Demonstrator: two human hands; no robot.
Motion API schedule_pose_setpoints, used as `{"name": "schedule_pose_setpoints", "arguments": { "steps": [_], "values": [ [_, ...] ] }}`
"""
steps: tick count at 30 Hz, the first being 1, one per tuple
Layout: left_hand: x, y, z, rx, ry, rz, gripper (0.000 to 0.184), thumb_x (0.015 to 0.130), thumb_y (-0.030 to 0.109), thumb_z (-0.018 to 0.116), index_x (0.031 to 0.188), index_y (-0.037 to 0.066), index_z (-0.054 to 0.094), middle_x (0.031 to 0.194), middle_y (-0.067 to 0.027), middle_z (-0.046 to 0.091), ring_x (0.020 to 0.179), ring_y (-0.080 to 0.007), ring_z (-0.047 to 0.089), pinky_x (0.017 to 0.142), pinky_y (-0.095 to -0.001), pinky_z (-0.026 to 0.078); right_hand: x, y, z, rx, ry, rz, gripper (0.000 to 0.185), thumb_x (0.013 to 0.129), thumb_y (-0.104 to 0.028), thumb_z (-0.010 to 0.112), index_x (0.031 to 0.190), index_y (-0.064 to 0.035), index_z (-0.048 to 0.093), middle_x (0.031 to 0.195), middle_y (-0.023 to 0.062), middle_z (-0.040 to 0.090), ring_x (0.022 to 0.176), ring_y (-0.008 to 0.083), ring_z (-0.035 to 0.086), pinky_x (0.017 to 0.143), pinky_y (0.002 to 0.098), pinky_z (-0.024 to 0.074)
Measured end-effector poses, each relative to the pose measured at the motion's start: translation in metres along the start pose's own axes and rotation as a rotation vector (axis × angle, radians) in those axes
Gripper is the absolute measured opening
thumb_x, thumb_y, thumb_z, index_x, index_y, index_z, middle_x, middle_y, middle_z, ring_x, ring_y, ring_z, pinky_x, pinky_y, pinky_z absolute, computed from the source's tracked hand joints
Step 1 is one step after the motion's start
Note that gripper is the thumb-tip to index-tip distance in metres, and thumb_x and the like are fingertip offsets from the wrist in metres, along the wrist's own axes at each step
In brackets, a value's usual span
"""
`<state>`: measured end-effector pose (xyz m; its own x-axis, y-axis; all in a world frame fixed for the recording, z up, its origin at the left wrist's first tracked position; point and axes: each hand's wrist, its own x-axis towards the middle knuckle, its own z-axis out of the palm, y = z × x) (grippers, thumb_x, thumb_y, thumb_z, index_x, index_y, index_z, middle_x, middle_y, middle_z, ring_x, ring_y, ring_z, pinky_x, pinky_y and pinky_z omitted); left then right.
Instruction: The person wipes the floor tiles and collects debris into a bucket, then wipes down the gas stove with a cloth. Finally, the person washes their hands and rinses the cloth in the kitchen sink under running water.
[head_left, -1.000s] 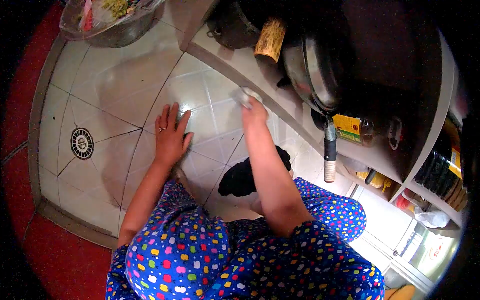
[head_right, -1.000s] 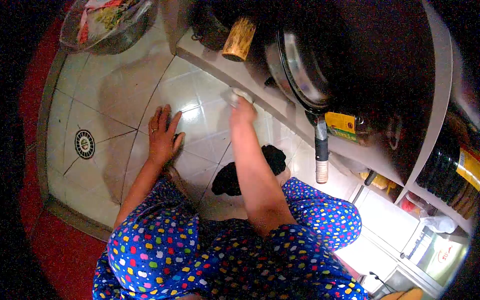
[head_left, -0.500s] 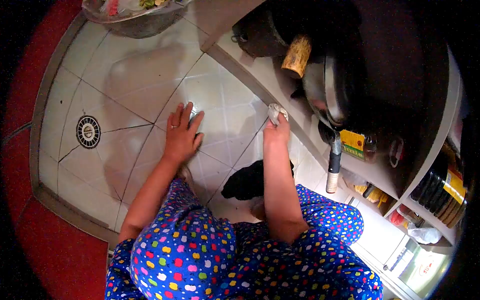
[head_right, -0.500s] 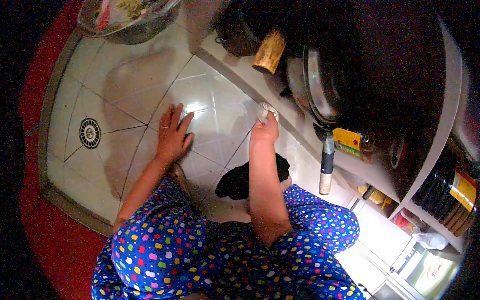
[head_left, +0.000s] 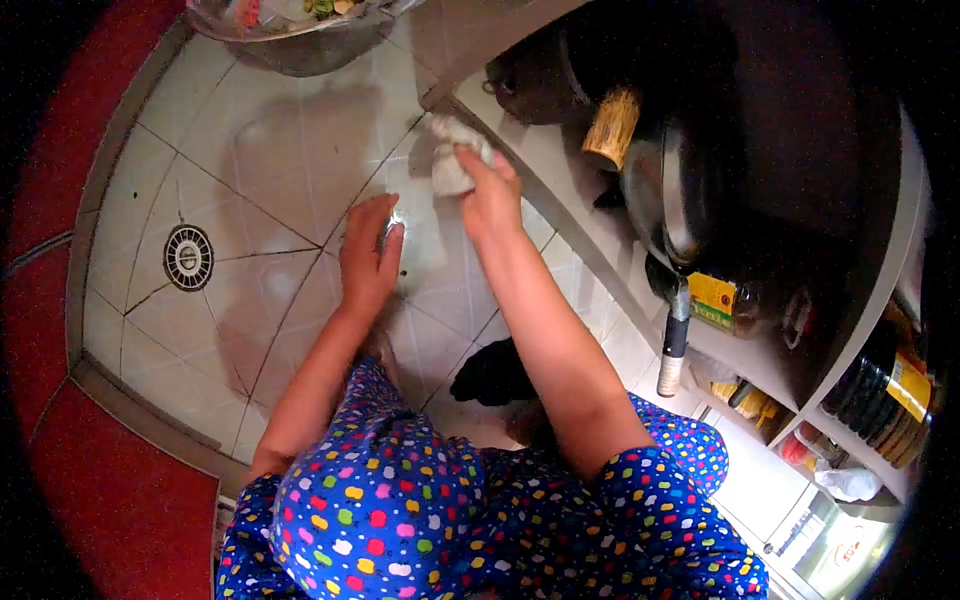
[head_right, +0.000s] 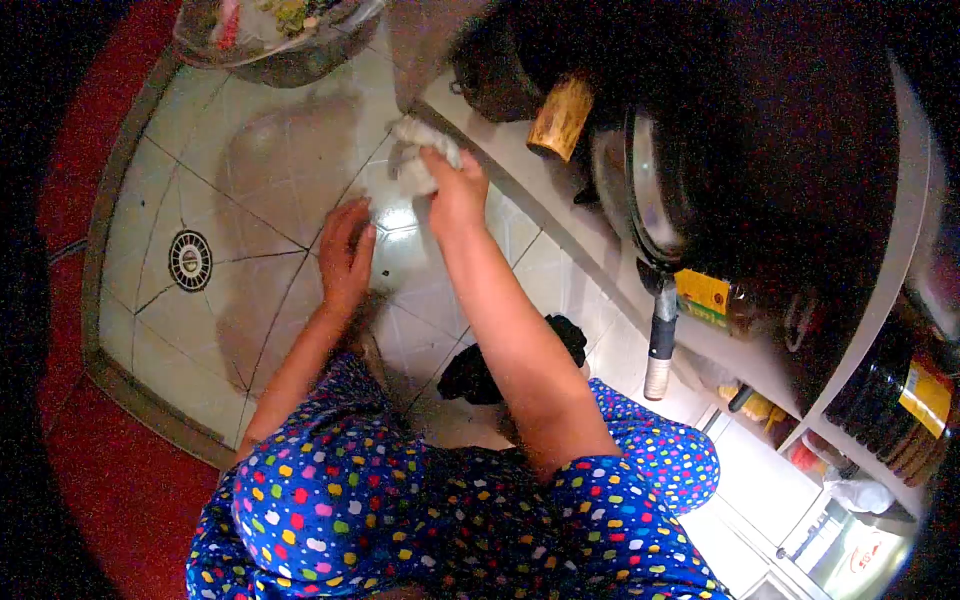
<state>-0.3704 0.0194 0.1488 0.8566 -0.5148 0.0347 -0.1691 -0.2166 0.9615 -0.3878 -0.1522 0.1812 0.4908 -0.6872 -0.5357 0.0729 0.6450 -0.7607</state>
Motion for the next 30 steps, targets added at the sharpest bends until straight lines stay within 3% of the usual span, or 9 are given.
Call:
{"name": "schedule_pose_setpoints", "arguments": {
  "steps": [2,5,10,12,17,19,22,24,30],
  "values": [
    [0.014,0.011,-0.003,0.077,0.071,0.115,0.039,0.082,0.007,0.061,0.120,0.009,0.056,0.117,-0.0115,0.054,0.105,-0.0259,0.054,0.086,-0.0315,0.045,-0.014,0.004,-0.009,-0.168,-0.059,0.057,0.032,0.082,-0.002,0.063,0.113,0.0015,0.054,0.104,0.0099,0.062,0.090,0.0198,0.061,0.078,0.0325,0.0502],
    [0.025,0.008,0.010,-0.382,-0.060,-0.095,0.048,0.080,0.008,0.066,0.126,0.013,0.054,0.113,-0.0052,0.054,0.091,-0.0134,0.058,0.067,-0.0236,0.048,-0.033,0.007,-0.019,-0.078,-0.202,0.172,0.032,0.085,-0.003,0.059,0.116,0.0016,0.052,0.107,0.0101,0.060,0.094,0.0195,0.060,0.080,0.0320,0.0498],
    [0.032,0.019,0.011,-0.324,-0.134,-0.117,0.049,0.075,0.013,0.070,0.122,0.014,0.056,0.107,-0.0064,0.053,0.090,-0.0176,0.058,0.071,-0.0279,0.049,-0.024,0.016,-0.031,-0.136,-0.231,0.205,0.033,0.082,0.003,0.055,0.115,0.0003,0.053,0.101,0.0087,0.062,0.092,0.0191,0.062,0.080,0.0315,0.0504],
    [0.036,0.025,0.009,0.042,-0.065,0.309,0.049,0.072,0.015,0.072,0.119,0.015,0.057,0.102,-0.0073,0.054,0.091,-0.0221,0.058,0.074,-0.0323,0.049,-0.017,0.011,-0.029,-0.225,-0.258,0.159,0.033,0.082,0.004,0.054,0.115,0.0005,0.052,0.102,0.0084,0.063,0.092,0.0190,0.062,0.079,0.0313,0.0505],
    [0.061,0.000,0.028,-0.032,0.017,0.093,0.031,0.070,0.010,0.071,0.101,0.009,0.066,0.102,-0.0092,0.057,0.095,-0.0255,0.058,0.077,-0.0347,0.049,-0.015,-0.001,-0.017,-0.425,-0.311,0.123,0.036,0.083,0.004,0.053,0.119,0.0012,0.050,0.105,0.0094,0.062,0.094,0.0189,0.061,0.080,0.0298,0.0499],
    [0.087,-0.003,0.029,-0.157,0.197,0.025,0.020,0.069,0.006,0.070,0.090,0.005,0.068,0.100,-0.0105,0.059,0.093,-0.0259,0.059,0.077,-0.0343,0.049,-0.035,-0.011,-0.002,-0.206,-0.105,0.085,0.037,0.085,0.004,0.049,0.122,-0.0003,0.050,0.109,0.0111,0.059,0.097,0.0204,0.059,0.085,0.0303,0.0482],
    [0.121,0.018,0.034,-0.280,0.341,0.082,0.018,0.069,0.002,0.068,0.087,0.004,0.068,0.096,-0.0093,0.060,0.088,-0.0247,0.061,0.075,-0.0336,0.049,-0.040,-0.015,-0.019,-0.367,-0.056,0.093,0.040,0.087,0.002,0.049,0.127,-0.0007,0.047,0.110,0.0122,0.059,0.096,0.0209,0.059,0.085,0.0299,0.0483],
    [0.136,0.019,0.052,-0.219,0.360,0.166,0.019,0.068,-0.002,0.065,0.085,0.005,0.068,0.095,-0.0077,0.061,0.084,-0.0262,0.061,0.073,-0.0332,0.049,-0.045,-0.019,-0.032,-0.411,-0.044,0.154,0.039,0.088,0.001,0.050,0.126,-0.0007,0.047,0.109,0.0120,0.059,0.096,0.0203,0.059,0.085,0.0298,0.0483],
    [0.155,-0.033,0.056,0.189,0.288,-0.032,0.018,0.066,0.000,0.062,0.079,0.011,0.068,0.087,-0.0083,0.062,0.080,-0.0290,0.060,0.074,-0.0384,0.048,-0.052,-0.006,-0.060,-0.431,-0.010,0.205,0.033,0.089,-0.001,0.051,0.121,-0.0004,0.049,0.104,0.0102,0.061,0.090,0.0178,0.060,0.081,0.0291,0.0490]
  ]
}}
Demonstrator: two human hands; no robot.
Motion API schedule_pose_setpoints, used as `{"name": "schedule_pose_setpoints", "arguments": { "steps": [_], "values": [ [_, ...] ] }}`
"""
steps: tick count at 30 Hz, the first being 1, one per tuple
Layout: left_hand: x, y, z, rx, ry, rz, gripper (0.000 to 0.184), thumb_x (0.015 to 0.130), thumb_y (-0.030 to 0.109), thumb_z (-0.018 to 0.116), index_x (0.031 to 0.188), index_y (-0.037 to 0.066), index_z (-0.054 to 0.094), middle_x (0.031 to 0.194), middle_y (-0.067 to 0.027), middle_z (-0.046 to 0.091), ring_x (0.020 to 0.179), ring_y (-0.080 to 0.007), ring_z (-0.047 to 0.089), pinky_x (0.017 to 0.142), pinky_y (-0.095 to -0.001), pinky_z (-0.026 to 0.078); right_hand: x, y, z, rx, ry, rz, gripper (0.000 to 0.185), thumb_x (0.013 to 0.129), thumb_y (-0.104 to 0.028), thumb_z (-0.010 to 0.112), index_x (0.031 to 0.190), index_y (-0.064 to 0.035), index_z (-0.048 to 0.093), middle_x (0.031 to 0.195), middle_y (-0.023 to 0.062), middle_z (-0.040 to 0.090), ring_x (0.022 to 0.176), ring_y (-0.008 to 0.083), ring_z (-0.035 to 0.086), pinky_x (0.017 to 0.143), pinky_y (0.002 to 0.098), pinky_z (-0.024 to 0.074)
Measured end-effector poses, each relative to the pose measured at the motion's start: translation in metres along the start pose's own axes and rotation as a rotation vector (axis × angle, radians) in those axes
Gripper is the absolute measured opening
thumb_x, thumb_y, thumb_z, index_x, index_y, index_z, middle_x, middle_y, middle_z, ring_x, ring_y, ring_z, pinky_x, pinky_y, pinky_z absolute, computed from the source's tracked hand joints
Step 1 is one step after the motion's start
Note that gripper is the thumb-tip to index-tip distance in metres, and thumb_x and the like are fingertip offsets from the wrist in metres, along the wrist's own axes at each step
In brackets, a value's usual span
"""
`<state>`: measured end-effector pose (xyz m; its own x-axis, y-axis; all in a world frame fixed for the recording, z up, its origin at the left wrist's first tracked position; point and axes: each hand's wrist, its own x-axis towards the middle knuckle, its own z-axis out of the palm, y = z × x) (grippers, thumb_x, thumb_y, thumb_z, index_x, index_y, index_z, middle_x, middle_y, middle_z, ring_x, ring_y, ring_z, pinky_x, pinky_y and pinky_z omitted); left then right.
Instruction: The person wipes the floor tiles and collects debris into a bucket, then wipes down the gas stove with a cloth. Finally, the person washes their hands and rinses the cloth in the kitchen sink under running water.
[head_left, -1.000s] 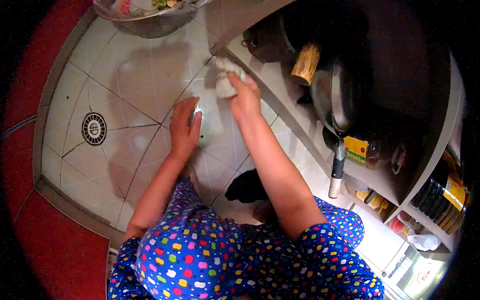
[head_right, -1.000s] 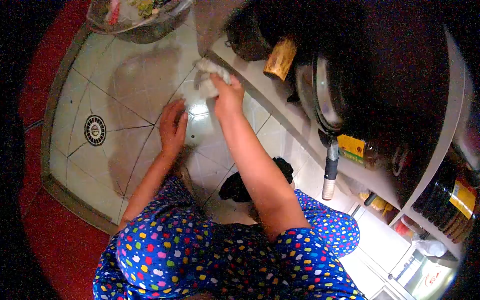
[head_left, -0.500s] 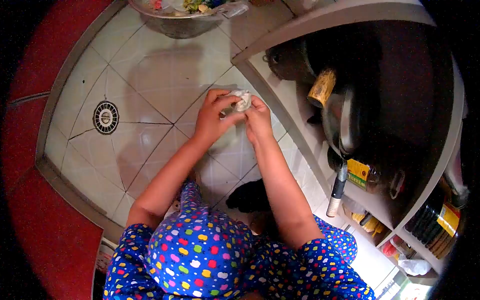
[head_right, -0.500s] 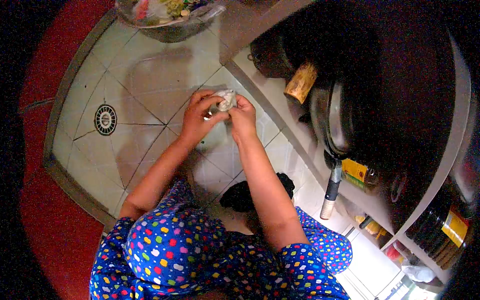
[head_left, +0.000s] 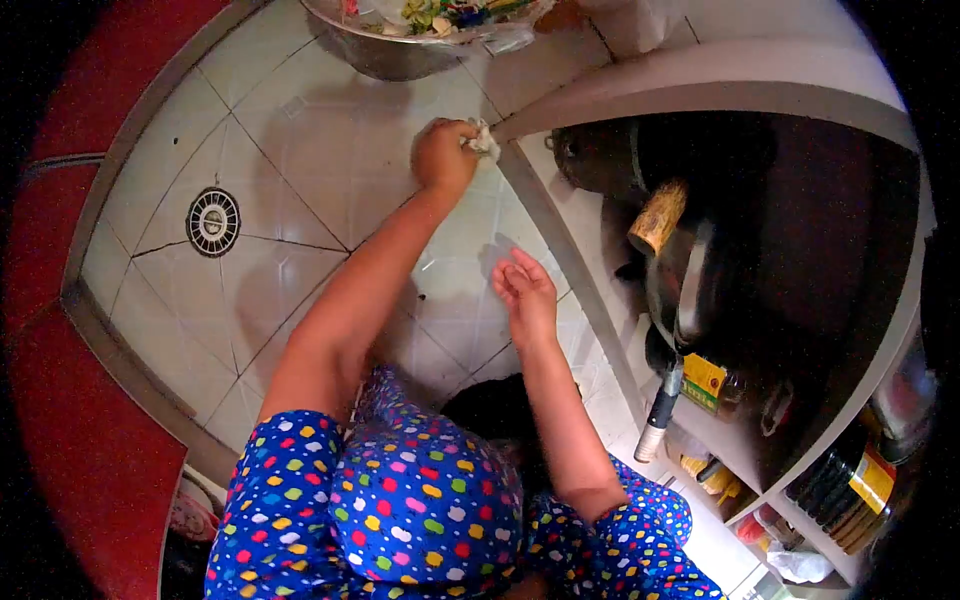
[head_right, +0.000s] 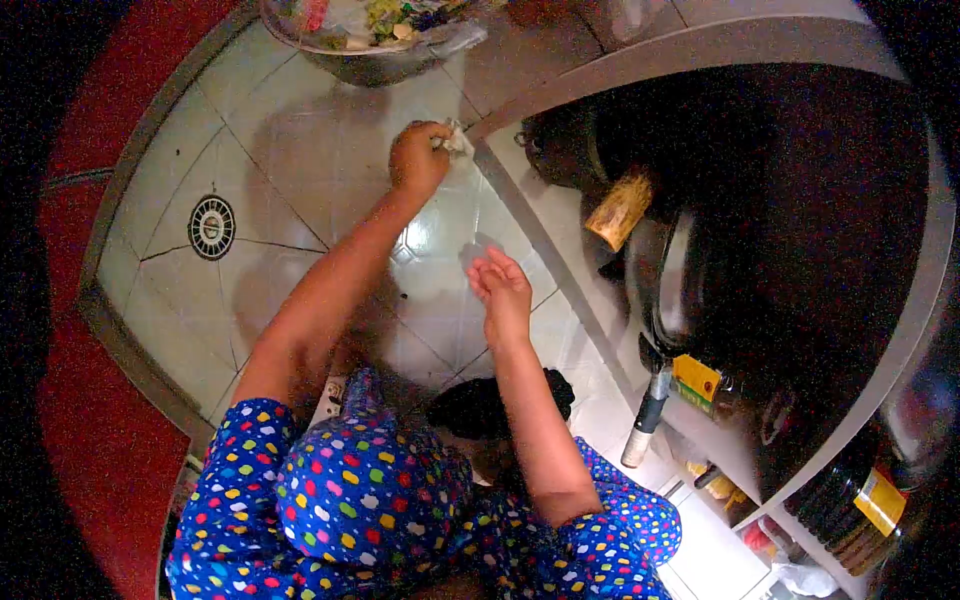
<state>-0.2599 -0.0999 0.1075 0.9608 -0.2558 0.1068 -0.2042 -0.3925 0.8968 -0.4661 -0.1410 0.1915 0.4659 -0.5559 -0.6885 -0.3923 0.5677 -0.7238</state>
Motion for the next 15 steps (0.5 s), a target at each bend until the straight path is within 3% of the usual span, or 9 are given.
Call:
{"name": "schedule_pose_setpoints", "arguments": {
  "steps": [4,6,10,12,15],
  "values": [
    [0.006,0.014,-0.004,0.221,-0.053,0.041,0.017,0.069,0.008,0.063,0.084,0.012,0.070,0.089,-0.0116,0.062,0.083,-0.0297,0.059,0.075,-0.0400,0.048,-0.001,-0.005,-0.002,0.005,-0.035,-0.057,0.031,0.089,-0.001,0.053,0.119,-0.0002,0.050,0.099,0.0095,0.061,0.086,0.0168,0.060,0.078,0.0275,0.0494],
    [0.006,0.018,0.000,0.271,-0.109,-0.012,0.014,0.071,0.014,0.063,0.083,0.007,0.068,0.088,-0.0164,0.061,0.090,-0.0312,0.056,0.077,-0.0400,0.047,0.001,-0.010,0.001,-0.005,-0.032,-0.065,0.029,0.088,-0.001,0.053,0.117,-0.0019,0.052,0.099,0.0085,0.061,0.086,0.0155,0.060,0.077,0.0264,0.0488],
    [-0.019,0.032,0.007,0.053,-0.103,-0.048,0.014,0.071,0.013,0.064,0.079,0.002,0.066,0.089,-0.0197,0.059,0.095,-0.0332,0.053,0.082,-0.0402,0.046,0.005,-0.006,0.004,-0.010,-0.023,-0.071,0.026,0.088,-0.002,0.053,0.114,-0.0028,0.054,0.098,0.0075,0.061,0.085,0.0141,0.059,0.077,0.0257,0.0483],
    [-0.027,0.031,0.019,-0.047,-0.116,-0.187,0.011,0.072,0.010,0.063,0.076,0.000,0.063,0.092,-0.0190,0.058,0.095,-0.0341,0.053,0.083,-0.0413,0.045,0.006,-0.001,0.007,0.017,-0.052,-0.069,0.027,0.089,-0.003,0.054,0.116,-0.0019,0.053,0.098,0.0079,0.061,0.085,0.0144,0.060,0.077,0.0260,0.0487],
    [-0.024,0.027,0.020,0.124,-0.108,-0.112,0.010,0.070,0.010,0.065,0.076,0.002,0.064,0.091,-0.0168,0.058,0.086,-0.0345,0.056,0.077,-0.0429,0.047,0.001,0.004,0.009,0.004,-0.079,-0.058,0.028,0.089,-0.003,0.054,0.117,-0.0011,0.051,0.099,0.0081,0.062,0.085,0.0146,0.060,0.076,0.0261,0.0491]
  ]
}}
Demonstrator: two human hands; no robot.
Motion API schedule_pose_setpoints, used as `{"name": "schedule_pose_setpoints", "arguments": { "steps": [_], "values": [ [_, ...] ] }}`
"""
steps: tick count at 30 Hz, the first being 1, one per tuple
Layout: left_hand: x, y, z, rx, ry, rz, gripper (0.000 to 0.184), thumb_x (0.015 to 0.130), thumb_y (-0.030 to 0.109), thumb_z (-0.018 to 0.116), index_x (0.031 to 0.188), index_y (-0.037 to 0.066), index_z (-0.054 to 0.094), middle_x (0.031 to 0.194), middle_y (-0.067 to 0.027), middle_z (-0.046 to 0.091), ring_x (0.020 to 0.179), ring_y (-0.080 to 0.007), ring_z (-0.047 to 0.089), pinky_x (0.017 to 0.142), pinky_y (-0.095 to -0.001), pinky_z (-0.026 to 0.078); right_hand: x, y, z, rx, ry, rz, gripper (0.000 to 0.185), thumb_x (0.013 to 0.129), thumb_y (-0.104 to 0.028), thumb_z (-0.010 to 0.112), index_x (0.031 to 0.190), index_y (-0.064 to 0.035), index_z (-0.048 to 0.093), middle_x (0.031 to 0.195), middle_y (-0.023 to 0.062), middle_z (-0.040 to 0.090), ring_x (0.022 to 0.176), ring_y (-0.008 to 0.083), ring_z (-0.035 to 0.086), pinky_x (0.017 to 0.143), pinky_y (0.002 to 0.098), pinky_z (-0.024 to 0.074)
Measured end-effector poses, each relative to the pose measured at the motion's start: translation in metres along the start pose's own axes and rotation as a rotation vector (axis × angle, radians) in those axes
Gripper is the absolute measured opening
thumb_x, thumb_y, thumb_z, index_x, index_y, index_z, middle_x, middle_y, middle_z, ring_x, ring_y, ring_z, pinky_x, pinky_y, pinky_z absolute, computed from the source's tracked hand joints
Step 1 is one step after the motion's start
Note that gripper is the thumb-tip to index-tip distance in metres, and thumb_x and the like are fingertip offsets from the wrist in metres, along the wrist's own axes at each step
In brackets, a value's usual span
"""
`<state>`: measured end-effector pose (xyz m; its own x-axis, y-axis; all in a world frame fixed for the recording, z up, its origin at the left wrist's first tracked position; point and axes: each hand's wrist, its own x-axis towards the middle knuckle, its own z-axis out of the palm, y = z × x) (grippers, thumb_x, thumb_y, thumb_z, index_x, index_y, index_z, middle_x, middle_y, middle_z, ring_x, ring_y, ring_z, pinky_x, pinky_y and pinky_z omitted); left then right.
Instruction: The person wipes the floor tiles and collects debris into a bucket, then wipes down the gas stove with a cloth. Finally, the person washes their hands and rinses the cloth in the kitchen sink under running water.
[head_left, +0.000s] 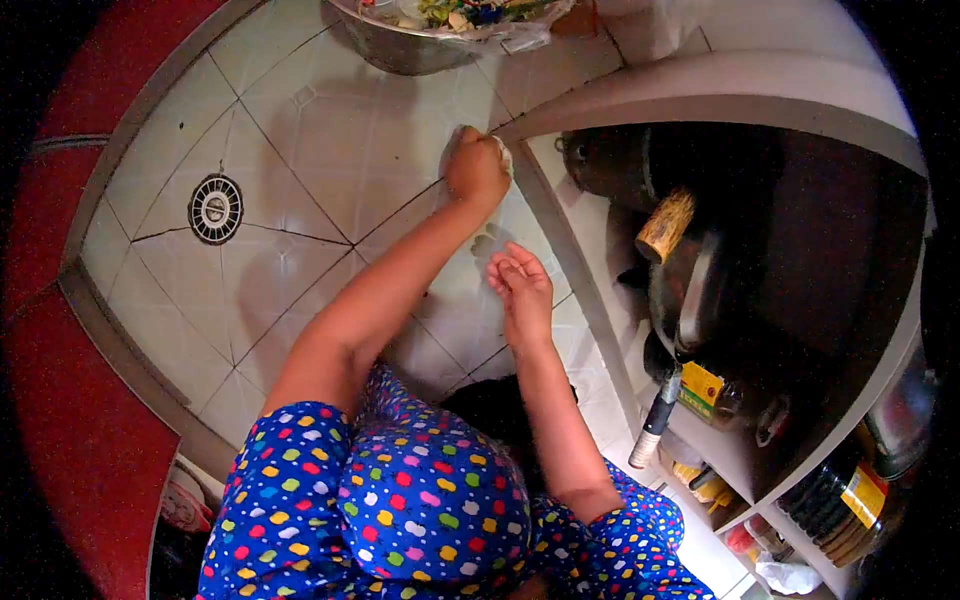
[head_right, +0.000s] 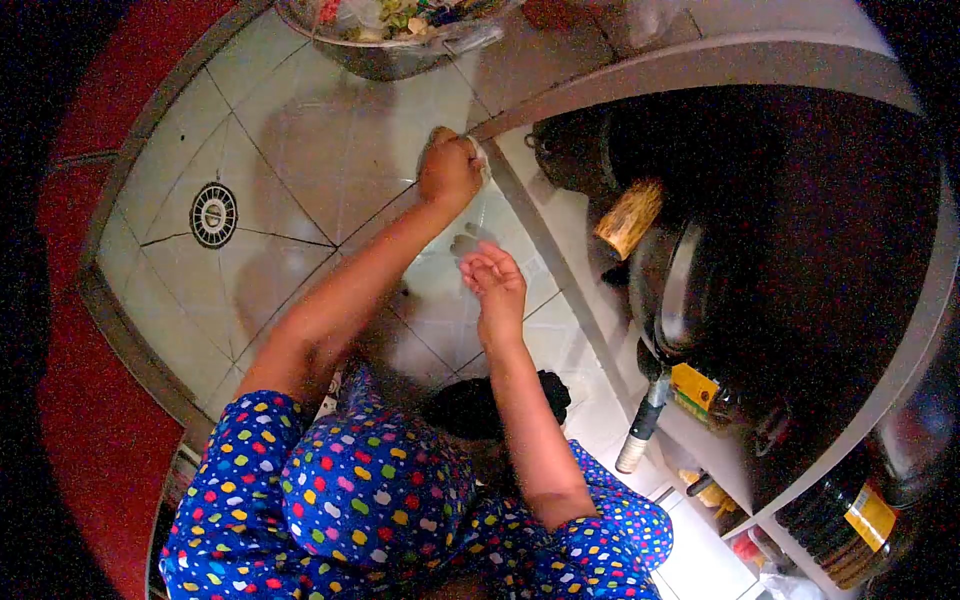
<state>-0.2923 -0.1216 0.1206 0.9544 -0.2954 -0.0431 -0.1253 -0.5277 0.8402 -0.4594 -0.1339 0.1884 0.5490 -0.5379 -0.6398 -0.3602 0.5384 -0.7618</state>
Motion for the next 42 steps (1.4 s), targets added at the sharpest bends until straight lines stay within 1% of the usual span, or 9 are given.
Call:
{"name": "schedule_pose_setpoints", "arguments": {
  "steps": [5,8,10,17,20,23,29,39,42],
  "values": [
    [0.008,-0.008,-0.008,0.163,-0.075,0.115,0.011,0.067,0.010,0.069,0.077,0.004,0.065,0.084,-0.0149,0.059,0.078,-0.0329,0.058,0.070,-0.0427,0.048,0.000,-0.006,-0.002,-0.096,-0.014,-0.050,0.028,0.089,-0.003,0.054,0.117,-0.0012,0.052,0.098,0.0075,0.062,0.084,0.0143,0.061,0.077,0.0257,0.0492],
    [0.002,-0.009,0.005,0.027,0.046,0.107,0.011,0.067,0.007,0.068,0.078,0.005,0.066,0.085,-0.0139,0.059,0.077,-0.0306,0.059,0.067,-0.0396,0.048,-0.002,-0.006,-0.010,-0.097,0.026,-0.052,0.028,0.089,-0.002,0.054,0.117,-0.0013,0.052,0.098,0.0071,0.062,0.084,0.0143,0.061,0.077,0.0257,0.0493],
    [-0.004,0.005,0.006,-0.340,0.012,-0.097,0.005,0.071,0.007,0.061,0.074,0.007,0.064,0.087,-0.0135,0.059,0.081,-0.0318,0.059,0.071,-0.0401,0.048,-0.003,-0.004,-0.011,-0.114,0.027,-0.048,0.028,0.089,-0.002,0.053,0.117,-0.0016,0.052,0.098,0.0074,0.062,0.085,0.0145,0.060,0.077,0.0257,0.0492],
    [-0.003,0.007,0.004,-0.298,0.160,0.002,0.003,0.067,0.006,0.064,0.064,0.006,0.063,0.085,-0.0154,0.060,0.080,-0.0325,0.059,0.071,-0.0401,0.047,-0.005,0.011,-0.017,-0.072,0.056,0.018,0.027,0.089,-0.003,0.053,0.116,-0.0013,0.053,0.098,0.0077,0.061,0.086,0.0152,0.060,0.077,0.0256,0.0488],
    [0.015,-0.003,-0.003,0.002,-0.097,-0.112,0.004,0.064,0.004,0.066,0.062,0.008,0.065,0.076,-0.0155,0.063,0.080,-0.0317,0.059,0.069,-0.0398,0.047,-0.002,0.006,-0.017,-0.107,0.018,-0.024,0.026,0.090,-0.004,0.053,0.116,-0.0016,0.053,0.098,0.0075,0.061,0.086,0.0152,0.060,0.076,0.0256,0.0487],
    [0.002,-0.003,0.007,-0.283,-0.051,-0.173,0.004,0.067,0.006,0.068,0.067,0.006,0.065,0.079,-0.0139,0.062,0.080,-0.0306,0.060,0.068,-0.0382,0.047,-0.001,0.003,-0.020,-0.070,-0.005,-0.101,0.026,0.090,-0.003,0.053,0.116,-0.0019,0.053,0.098,0.0073,0.061,0.086,0.0149,0.060,0.076,0.0253,0.0488],
    [-0.018,0.021,-0.011,-0.484,0.347,0.026,0.009,0.072,0.005,0.069,0.076,0.005,0.060,0.079,-0.0102,0.055,0.075,-0.0276,0.058,0.067,-0.0347,0.047,-0.003,0.003,-0.025,-0.054,0.092,-0.018,0.026,0.089,-0.003,0.054,0.115,-0.0017,0.054,0.099,0.0070,0.062,0.086,0.0144,0.061,0.078,0.0254,0.0491],
    [-0.047,0.048,-0.006,-0.423,0.050,0.075,0.011,0.071,0.002,0.066,0.075,0.006,0.056,0.094,-0.0114,0.051,0.087,-0.0297,0.053,0.073,-0.0371,0.045,-0.002,0.020,-0.035,-0.019,0.074,-0.008,0.024,0.089,-0.003,0.055,0.113,-0.0020,0.055,0.096,0.0068,0.063,0.085,0.0143,0.060,0.078,0.0256,0.0485],
    [-0.041,0.041,-0.007,-0.419,0.138,0.153,0.011,0.070,0.003,0.066,0.076,0.006,0.057,0.095,-0.0116,0.050,0.089,-0.0301,0.054,0.073,-0.0380,0.046,-0.004,0.008,-0.027,-0.052,0.022,-0.073,0.023,0.088,-0.002,0.056,0.111,-0.0017,0.056,0.095,0.0070,0.063,0.084,0.0144,0.060,0.078,0.0253,0.0480]
  ]
}}
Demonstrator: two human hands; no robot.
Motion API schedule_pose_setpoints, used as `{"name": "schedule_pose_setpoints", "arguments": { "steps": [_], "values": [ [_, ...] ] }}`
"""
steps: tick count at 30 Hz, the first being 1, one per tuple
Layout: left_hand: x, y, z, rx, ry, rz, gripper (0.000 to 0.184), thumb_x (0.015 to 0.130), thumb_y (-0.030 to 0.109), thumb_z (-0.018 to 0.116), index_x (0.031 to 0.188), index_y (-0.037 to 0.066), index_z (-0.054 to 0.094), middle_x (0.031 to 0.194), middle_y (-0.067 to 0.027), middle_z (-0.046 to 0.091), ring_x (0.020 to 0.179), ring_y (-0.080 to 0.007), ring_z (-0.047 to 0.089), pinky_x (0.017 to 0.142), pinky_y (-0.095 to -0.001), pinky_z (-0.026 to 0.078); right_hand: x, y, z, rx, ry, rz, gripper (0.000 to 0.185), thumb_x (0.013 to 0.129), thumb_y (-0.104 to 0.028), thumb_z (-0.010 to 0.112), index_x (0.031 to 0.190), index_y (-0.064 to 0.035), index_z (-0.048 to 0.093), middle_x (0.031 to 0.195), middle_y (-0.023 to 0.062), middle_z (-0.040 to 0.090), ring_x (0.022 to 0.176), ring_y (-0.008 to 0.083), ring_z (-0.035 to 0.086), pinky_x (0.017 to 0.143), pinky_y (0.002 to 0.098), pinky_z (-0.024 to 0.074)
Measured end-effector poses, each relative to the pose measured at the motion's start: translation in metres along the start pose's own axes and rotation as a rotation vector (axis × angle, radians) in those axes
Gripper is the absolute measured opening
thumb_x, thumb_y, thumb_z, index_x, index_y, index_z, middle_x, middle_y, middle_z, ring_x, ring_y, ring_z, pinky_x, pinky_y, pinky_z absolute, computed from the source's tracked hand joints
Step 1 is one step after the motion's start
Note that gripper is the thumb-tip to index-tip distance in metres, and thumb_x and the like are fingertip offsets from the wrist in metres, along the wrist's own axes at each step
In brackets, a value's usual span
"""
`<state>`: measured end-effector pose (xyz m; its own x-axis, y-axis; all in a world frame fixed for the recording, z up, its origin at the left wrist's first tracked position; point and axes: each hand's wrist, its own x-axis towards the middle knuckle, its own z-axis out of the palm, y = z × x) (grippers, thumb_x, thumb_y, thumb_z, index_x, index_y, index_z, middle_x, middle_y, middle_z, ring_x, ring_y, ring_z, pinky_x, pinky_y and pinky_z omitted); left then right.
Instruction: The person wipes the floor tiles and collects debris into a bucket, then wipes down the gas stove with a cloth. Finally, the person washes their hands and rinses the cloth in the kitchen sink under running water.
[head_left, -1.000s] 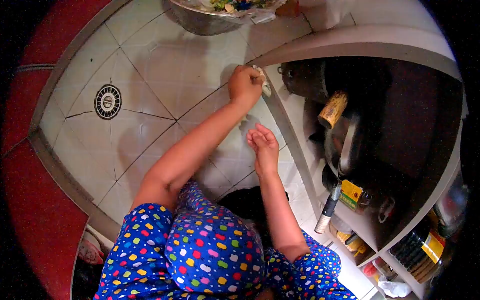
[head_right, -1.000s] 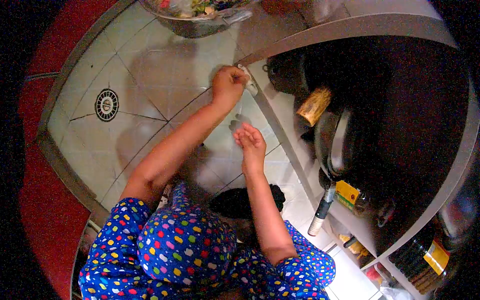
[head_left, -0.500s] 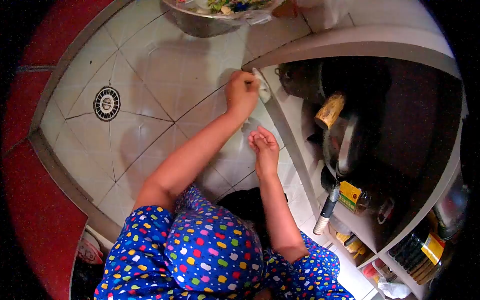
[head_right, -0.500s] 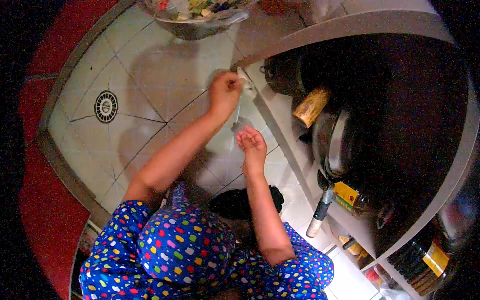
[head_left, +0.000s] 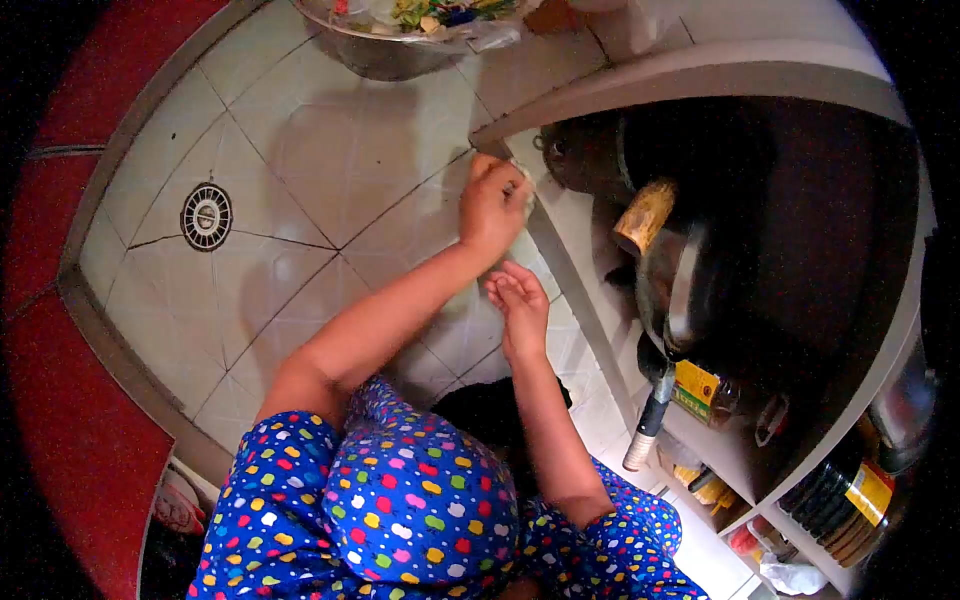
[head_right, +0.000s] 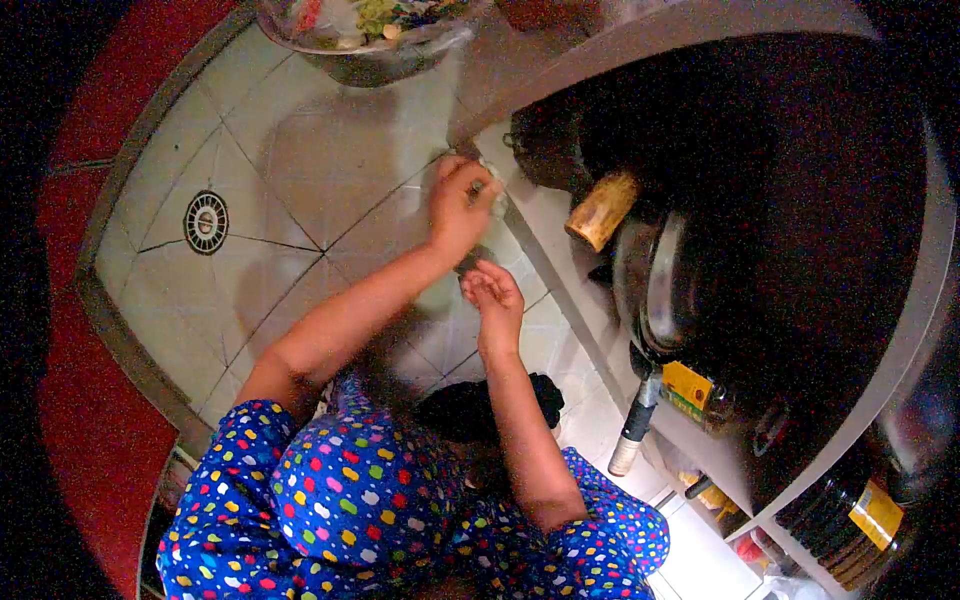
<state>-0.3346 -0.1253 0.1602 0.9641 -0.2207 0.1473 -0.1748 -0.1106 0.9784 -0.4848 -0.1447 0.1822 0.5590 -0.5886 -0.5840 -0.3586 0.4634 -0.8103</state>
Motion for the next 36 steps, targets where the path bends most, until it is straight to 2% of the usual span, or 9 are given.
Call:
{"name": "schedule_pose_setpoints", "arguments": {
  "steps": [3,9,15,19,27,30,32,34,36],
  "values": [
    [0.014,0.013,-0.026,0.055,0.068,0.123,0.010,0.071,0.005,0.065,0.078,0.007,0.058,0.096,-0.0091,0.053,0.087,-0.0272,0.056,0.067,-0.0360,0.050,-0.001,-0.009,-0.009,-0.081,0.001,-0.064,0.024,0.087,-0.002,0.057,0.111,-0.0023,0.057,0.095,0.0066,0.063,0.084,0.0144,0.060,0.079,0.0254,0.0481],
    [0.042,-0.003,-0.049,0.650,-0.225,0.883,0.015,0.068,0.013,0.063,0.082,0.009,0.063,0.105,-0.0040,0.061,0.088,-0.0204,0.059,0.067,-0.0308,0.053,0.001,0.005,-0.017,-0.015,0.077,0.011,0.024,0.087,-0.004,0.058,0.112,-0.0037,0.057,0.095,0.0058,0.062,0.084,0.0141,0.060,0.077,0.0254,0.0480],
    [0.047,-0.001,-0.050,0.785,-0.291,1.003,0.016,0.070,0.016,0.057,0.086,0.011,0.060,0.111,-0.0033,0.057,0.078,-0.0181,0.061,0.052,-0.0290,0.052,0.005,0.009,-0.003,-0.044,0.011,0.034,0.025,0.089,-0.003,0.054,0.114,-0.0012,0.053,0.096,0.0079,0.061,0.083,0.0142,0.059,0.075,0.0259,0.0486],
    [0.050,-0.002,-0.047,0.793,-0.357,0.954,0.017,0.071,0.016,0.057,0.087,0.011,0.059,0.116,-0.0044,0.054,0.064,-0.0183,0.063,0.048,-0.0295,0.052,0.011,0.005,0.011,-0.017,-0.021,0.005,0.025,0.089,-0.005,0.055,0.114,-0.0012,0.054,0.097,0.0077,0.061,0.083,0.0137,0.060,0.075,0.0250,0.0486],
    [0.055,0.000,-0.034,0.584,-0.442,0.699,0.014,0.083,0.018,0.053,0.091,0.006,0.052,0.060,-0.0159,0.060,0.052,-0.0314,0.062,0.045,-0.0407,0.050,-0.003,-0.021,0.021,-0.114,-0.053,-0.114,0.023,0.089,-0.003,0.055,0.111,-0.0010,0.056,0.097,0.0072,0.062,0.085,0.0137,0.060,0.078,0.0250,0.0476],
    [0.045,0.001,-0.032,0.867,-0.599,0.491,0.016,0.080,0.013,0.053,0.095,0.007,0.056,0.098,-0.0117,0.058,0.060,-0.0286,0.064,0.051,-0.0370,0.053,-0.011,-0.020,0.003,-0.137,-0.015,-0.129,0.022,0.088,-0.001,0.053,0.110,-0.0011,0.056,0.095,0.0070,0.062,0.085,0.0139,0.060,0.079,0.0260,0.0477],
    [0.045,-0.027,-0.065,1.005,-0.606,0.125,0.017,0.081,0.013,0.052,0.096,0.005,0.055,0.096,-0.0161,0.059,0.072,-0.0340,0.064,0.061,-0.0441,0.052,-0.013,-0.009,-0.010,-0.117,-0.007,-0.139,0.022,0.088,-0.001,0.053,0.111,-0.0018,0.056,0.095,0.0067,0.062,0.084,0.0138,0.059,0.079,0.0264,0.0478],
    [0.018,-0.029,-0.115,0.946,-0.468,0.258,0.014,0.083,0.012,0.050,0.095,0.004,0.054,0.088,-0.0182,0.060,0.074,-0.0369,0.063,0.061,-0.0442,0.051,-0.008,0.002,-0.016,-0.131,0.063,-0.061,0.023,0.091,-0.009,0.054,0.114,-0.0039,0.056,0.100,0.0060,0.062,0.086,0.0132,0.059,0.077,0.0254,0.0463],
    [-0.017,-0.016,-0.130,0.644,-0.562,0.049,0.015,0.084,0.011,0.051,0.096,0.004,0.054,0.101,-0.0164,0.058,0.081,-0.0345,0.063,0.068,-0.0452,0.050,-0.016,0.016,-0.011,-0.061,0.029,-0.009,0.026,0.092,-0.013,0.055,0.116,-0.0051,0.056,0.102,0.0051,0.061,0.088,0.0126,0.059,0.076,0.0253,0.0461]
  ]
}}
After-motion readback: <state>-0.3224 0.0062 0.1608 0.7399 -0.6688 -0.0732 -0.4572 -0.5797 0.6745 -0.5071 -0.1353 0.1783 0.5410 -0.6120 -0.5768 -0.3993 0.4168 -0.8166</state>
